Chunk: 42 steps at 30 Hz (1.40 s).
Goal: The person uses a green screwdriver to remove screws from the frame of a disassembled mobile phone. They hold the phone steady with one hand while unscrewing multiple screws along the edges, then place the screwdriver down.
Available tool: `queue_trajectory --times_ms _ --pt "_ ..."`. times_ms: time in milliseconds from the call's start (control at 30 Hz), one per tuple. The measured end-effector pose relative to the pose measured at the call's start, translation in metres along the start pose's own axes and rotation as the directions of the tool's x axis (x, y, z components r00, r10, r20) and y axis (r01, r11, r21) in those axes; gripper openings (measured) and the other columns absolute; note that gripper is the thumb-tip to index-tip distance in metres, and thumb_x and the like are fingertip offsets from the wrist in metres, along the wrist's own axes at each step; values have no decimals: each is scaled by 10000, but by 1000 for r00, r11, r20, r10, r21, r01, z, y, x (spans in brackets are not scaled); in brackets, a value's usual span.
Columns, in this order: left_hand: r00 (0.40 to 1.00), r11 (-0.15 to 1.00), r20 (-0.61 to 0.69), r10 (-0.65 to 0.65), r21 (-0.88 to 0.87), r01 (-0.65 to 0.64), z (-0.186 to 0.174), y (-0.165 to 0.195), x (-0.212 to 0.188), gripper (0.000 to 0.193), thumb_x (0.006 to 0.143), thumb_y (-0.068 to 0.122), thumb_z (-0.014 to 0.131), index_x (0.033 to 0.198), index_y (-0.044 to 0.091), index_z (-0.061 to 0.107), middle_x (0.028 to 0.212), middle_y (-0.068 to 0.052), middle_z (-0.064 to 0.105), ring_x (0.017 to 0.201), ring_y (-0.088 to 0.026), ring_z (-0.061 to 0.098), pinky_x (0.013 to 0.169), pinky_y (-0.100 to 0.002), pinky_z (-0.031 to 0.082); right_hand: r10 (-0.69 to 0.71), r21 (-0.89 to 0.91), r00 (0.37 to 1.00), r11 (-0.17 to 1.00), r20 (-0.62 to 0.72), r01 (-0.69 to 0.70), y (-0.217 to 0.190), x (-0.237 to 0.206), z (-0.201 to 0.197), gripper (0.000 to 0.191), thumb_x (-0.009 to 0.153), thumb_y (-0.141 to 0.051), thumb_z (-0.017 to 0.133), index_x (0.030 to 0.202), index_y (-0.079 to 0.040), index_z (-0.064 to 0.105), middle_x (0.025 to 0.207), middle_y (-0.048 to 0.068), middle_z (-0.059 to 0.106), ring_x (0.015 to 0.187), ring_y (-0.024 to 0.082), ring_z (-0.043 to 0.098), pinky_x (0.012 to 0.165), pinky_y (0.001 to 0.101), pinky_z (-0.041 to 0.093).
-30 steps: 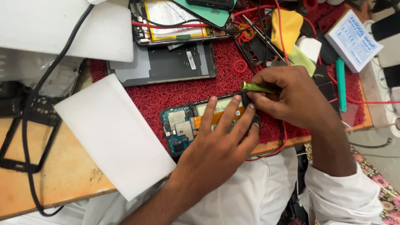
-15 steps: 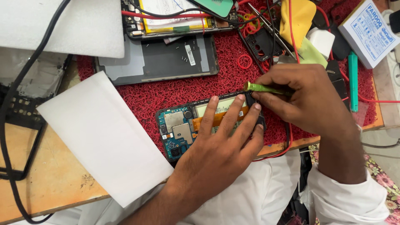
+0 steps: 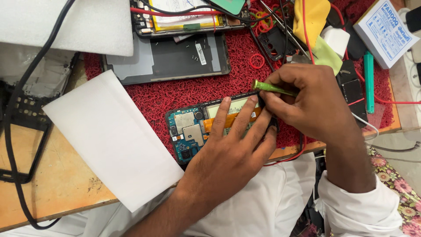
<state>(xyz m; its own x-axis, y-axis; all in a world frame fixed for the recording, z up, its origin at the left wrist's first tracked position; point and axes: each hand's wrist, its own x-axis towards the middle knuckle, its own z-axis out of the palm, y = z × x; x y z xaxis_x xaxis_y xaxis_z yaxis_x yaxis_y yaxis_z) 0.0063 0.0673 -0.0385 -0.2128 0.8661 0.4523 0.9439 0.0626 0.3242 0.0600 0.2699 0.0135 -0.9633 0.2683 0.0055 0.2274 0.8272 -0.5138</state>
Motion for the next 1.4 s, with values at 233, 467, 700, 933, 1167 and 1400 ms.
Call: queue_trajectory --times_ms 233,467,700,933,1167,1400 --pt "1000 1000 -17 -4 17 4 -2 -2 -3 312 971 223 572 1214 55 672 1413 -161 598 1434 -369 495 1217 -632 309 22 74 998 997 -56 -18 -4 -11 5 146 913 -24 742 1055 8 747 795 64 676 660 103 569 585 263 446" --pt "1000 1000 -23 0 19 1 -3 -1 -3 322 971 222 569 1224 49 668 1432 -169 594 1432 -371 497 1210 -633 308 -27 68 995 997 -95 34 -3 -16 5 148 906 -9 731 1053 7 737 840 55 688 689 92 599 611 249 460" --pt "1000 1000 -4 6 22 -6 -2 0 -3 315 969 210 571 1225 54 663 1429 -169 596 1440 -379 487 1208 -630 309 -80 48 992 995 -93 85 -3 -18 3 139 900 5 717 1037 4 734 840 65 678 680 111 614 614 257 467" --pt "1000 1000 -5 -10 19 11 -2 3 -3 331 981 206 549 1256 59 660 1462 -240 560 1462 -376 457 1235 -604 288 -87 76 993 993 -80 93 1 -18 1 129 899 3 721 1028 3 733 823 61 666 663 104 590 589 255 447" --pt "999 999 -5 -35 30 35 -2 7 0 355 948 184 545 1268 62 637 1473 -303 534 1455 -407 447 1224 -588 289 -172 4 984 985 -54 172 -6 -16 -3 162 871 -14 716 1033 -5 722 829 85 661 674 172 633 601 295 486" --pt "999 999 -5 -40 37 40 0 10 1 328 956 179 549 1253 72 639 1451 -310 561 1434 -426 475 1225 -591 303 -273 -130 962 954 -15 269 -5 -15 -8 177 831 -48 739 1003 -12 714 833 121 649 729 283 642 642 367 502"
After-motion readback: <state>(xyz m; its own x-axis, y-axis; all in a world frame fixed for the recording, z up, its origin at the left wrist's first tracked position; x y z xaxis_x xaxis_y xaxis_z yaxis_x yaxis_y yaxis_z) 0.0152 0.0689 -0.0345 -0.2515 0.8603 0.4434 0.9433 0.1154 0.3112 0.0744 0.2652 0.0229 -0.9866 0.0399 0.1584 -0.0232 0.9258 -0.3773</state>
